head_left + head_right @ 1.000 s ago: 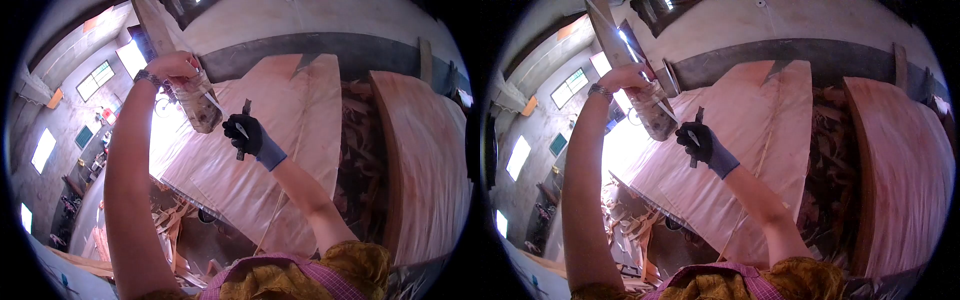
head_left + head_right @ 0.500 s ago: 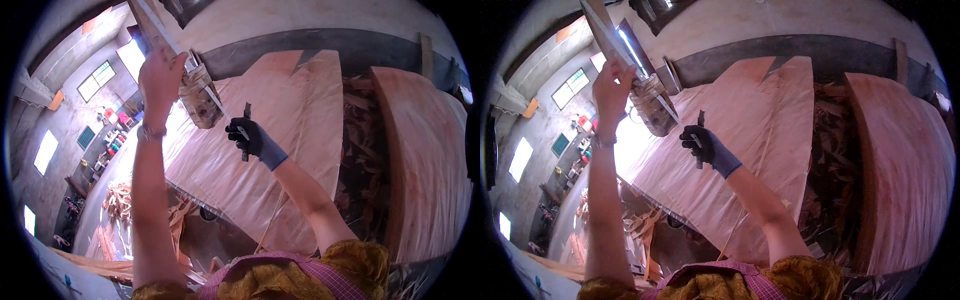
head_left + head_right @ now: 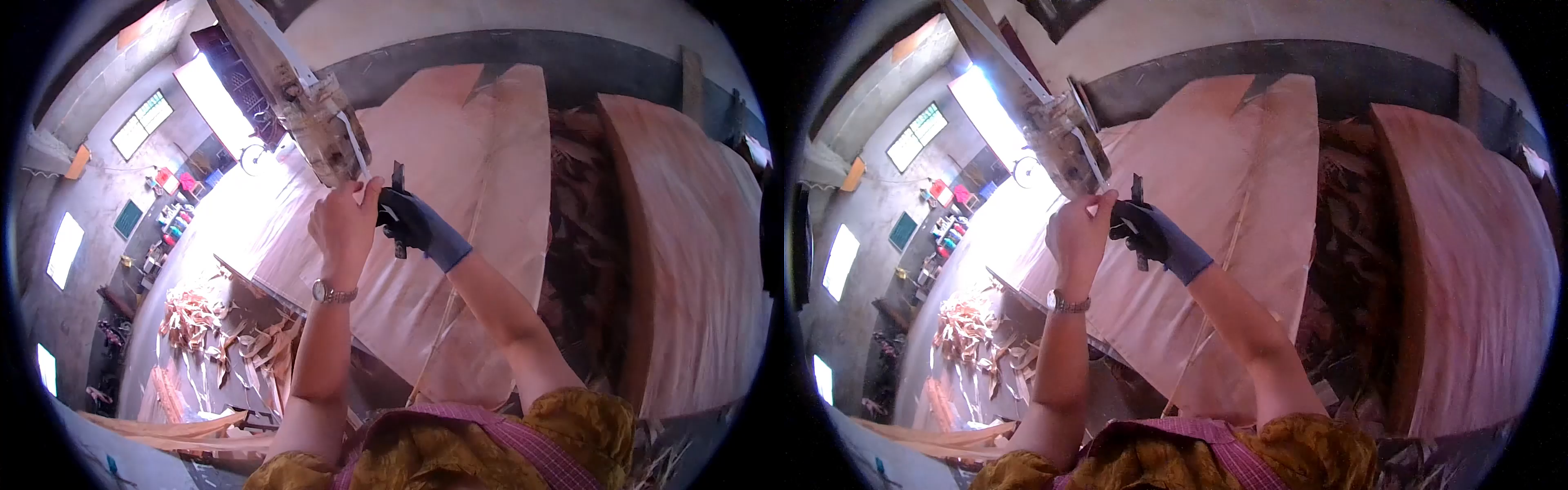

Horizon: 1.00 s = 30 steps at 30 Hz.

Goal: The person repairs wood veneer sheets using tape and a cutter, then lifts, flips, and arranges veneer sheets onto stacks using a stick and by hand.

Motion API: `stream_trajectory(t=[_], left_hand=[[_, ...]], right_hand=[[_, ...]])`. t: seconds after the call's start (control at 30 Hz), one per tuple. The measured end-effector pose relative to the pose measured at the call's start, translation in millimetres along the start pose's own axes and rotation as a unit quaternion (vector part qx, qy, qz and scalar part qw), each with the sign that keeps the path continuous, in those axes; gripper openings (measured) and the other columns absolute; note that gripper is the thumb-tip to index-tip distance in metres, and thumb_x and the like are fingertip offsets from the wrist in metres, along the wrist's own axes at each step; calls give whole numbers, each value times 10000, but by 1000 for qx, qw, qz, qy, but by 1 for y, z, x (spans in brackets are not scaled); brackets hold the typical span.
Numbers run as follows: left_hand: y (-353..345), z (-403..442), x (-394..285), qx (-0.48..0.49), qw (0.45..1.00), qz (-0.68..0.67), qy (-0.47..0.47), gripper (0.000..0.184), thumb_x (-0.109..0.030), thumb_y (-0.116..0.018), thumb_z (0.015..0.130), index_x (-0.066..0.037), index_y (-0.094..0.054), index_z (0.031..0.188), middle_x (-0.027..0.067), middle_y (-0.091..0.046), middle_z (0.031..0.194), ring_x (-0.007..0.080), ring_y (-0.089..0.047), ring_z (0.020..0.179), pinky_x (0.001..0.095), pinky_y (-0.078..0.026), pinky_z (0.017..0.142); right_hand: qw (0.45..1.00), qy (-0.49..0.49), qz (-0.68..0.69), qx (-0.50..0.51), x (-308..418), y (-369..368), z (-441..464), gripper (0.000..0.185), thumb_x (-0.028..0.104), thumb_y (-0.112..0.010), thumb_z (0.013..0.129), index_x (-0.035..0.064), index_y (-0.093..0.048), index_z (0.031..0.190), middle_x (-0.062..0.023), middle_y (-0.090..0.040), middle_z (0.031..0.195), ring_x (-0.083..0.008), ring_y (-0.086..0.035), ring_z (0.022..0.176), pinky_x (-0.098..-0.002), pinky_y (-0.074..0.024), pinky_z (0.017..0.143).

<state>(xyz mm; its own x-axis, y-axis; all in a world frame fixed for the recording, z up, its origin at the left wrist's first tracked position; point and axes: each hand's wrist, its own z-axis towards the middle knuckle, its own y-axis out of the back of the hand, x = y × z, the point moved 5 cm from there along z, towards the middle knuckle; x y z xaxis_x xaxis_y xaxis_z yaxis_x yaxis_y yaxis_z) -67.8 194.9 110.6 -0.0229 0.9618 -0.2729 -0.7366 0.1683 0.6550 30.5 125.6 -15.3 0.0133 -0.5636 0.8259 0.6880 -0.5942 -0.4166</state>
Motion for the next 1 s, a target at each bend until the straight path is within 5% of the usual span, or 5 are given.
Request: stream_trajectory(t=[0.3, 0.4, 0.5, 0.83, 1.0], left_hand=[[-44, 2, 19, 21, 994, -99, 51, 321, -432, -680, 843, -116, -732, 835, 32, -650, 570, 139, -623, 525, 308, -462, 548], [-44, 5, 25, 39, 992, -103, 68, 312, -424, -696, 840, -115, -734, 845, 23, -648, 573, 110, -616, 522, 274, -443, 528], [-40, 6, 28, 31, 993, -79, 82, 324, -415, -698, 840, -93, -733, 849, 20, -652, 583, 101, -608, 515, 259, -436, 518], [-51, 8, 59, -10, 992, -121, 43, 281, -419, -694, 838, -139, -709, 830, 29, -673, 613, 158, -641, 554, 327, -467, 568], [-35, 1, 50, 12, 987, -119, 108, 256, -379, -700, 801, -124, -706, 785, 70, -671, 675, 262, -651, 617, 386, -472, 562]], right_hand=[[971, -49, -220, -82, -3, 117, -74, 375, 386, -522, 945, 110, -662, 1156, 3, -691, 1057, -66, -634, 786, -184, -401, 501], [744, -112, -633, -184, -22, 218, -118, 475, 546, -591, 863, 116, -704, 1030, -160, -687, 997, -359, -655, 904, -467, -494, 804], [645, -181, -734, -114, -48, 256, -175, 528, 588, -636, 803, 122, -688, 1046, -149, -680, 1053, -340, -646, 971, -472, -493, 836], [662, -236, -711, 21, -138, 233, -270, 606, 507, -761, 700, 93, -614, 1117, -125, -669, 991, -331, -644, 907, -430, -515, 804], [912, -176, -350, -123, -90, 247, -214, 533, 287, -788, 772, 98, -600, 1234, -23, -670, 909, -128, -602, 710, -290, -494, 609]])
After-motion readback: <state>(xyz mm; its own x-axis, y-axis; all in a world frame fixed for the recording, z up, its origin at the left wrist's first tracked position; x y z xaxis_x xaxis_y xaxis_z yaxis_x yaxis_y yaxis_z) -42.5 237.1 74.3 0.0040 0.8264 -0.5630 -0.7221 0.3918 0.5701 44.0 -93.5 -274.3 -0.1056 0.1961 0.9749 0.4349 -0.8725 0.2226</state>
